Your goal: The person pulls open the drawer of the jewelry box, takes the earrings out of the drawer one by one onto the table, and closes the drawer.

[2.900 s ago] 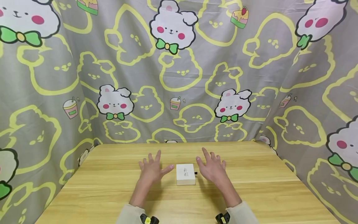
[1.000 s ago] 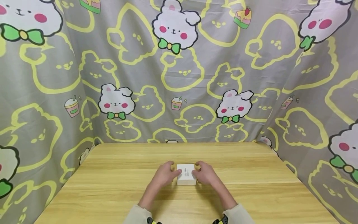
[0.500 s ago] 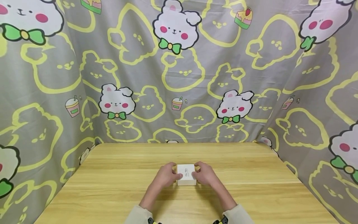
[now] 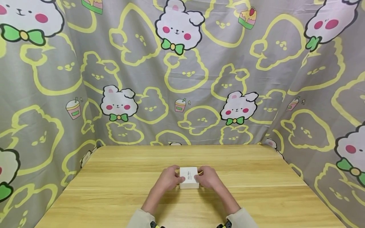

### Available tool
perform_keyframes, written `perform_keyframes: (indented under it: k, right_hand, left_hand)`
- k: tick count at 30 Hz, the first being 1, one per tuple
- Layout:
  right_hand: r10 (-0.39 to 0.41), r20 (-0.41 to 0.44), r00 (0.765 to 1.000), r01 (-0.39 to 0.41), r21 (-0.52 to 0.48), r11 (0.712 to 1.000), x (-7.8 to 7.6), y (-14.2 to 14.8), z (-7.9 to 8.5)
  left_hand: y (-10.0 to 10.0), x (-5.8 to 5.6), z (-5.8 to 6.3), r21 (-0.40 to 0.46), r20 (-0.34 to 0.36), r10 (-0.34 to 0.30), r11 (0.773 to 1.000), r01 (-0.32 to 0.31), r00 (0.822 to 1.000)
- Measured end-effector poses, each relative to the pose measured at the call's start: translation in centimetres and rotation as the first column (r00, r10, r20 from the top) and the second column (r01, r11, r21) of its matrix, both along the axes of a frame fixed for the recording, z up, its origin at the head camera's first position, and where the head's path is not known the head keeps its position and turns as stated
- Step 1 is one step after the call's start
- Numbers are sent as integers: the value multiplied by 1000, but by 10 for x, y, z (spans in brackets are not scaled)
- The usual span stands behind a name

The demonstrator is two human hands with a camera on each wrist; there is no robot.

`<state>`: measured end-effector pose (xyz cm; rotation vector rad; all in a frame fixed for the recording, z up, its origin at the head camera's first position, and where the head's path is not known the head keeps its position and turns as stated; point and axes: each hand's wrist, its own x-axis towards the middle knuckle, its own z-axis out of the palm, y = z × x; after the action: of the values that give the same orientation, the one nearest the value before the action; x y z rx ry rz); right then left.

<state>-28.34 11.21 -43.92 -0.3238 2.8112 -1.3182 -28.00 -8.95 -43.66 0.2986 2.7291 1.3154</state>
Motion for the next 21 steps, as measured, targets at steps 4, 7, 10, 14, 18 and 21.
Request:
perform_keyframes:
  k: [4, 7, 10, 14, 18, 21]
  right_hand:
    - [14, 0, 1000, -14, -9, 1000, 0, 0, 0]
    - [19, 1, 1000, -19, -8, 1000, 1, 0, 1]
    - [27, -5, 1000, -27, -1, 1000, 1, 1, 1]
    - [28, -4, 1000, -28, 6, 1000, 2, 1, 1]
    - [27, 1, 1000, -27, 15, 1000, 1, 0, 0]
    - [31, -6, 1000, -30, 26, 999, 0, 1, 0]
  left_hand:
    - [0, 0, 1, -12, -10, 3, 1000, -3, 1000]
    - [1, 0, 1, -25, -13, 11, 1000, -11, 1000]
    - [2, 1, 2, -38, -27, 16, 999, -17, 1000]
    - [6, 3, 2, -64, -69, 28, 997, -33, 997]
    - [12, 6, 4, -97, -147, 51, 993, -66, 988]
    - [17, 8, 4, -136, -184, 62, 987, -88, 981]
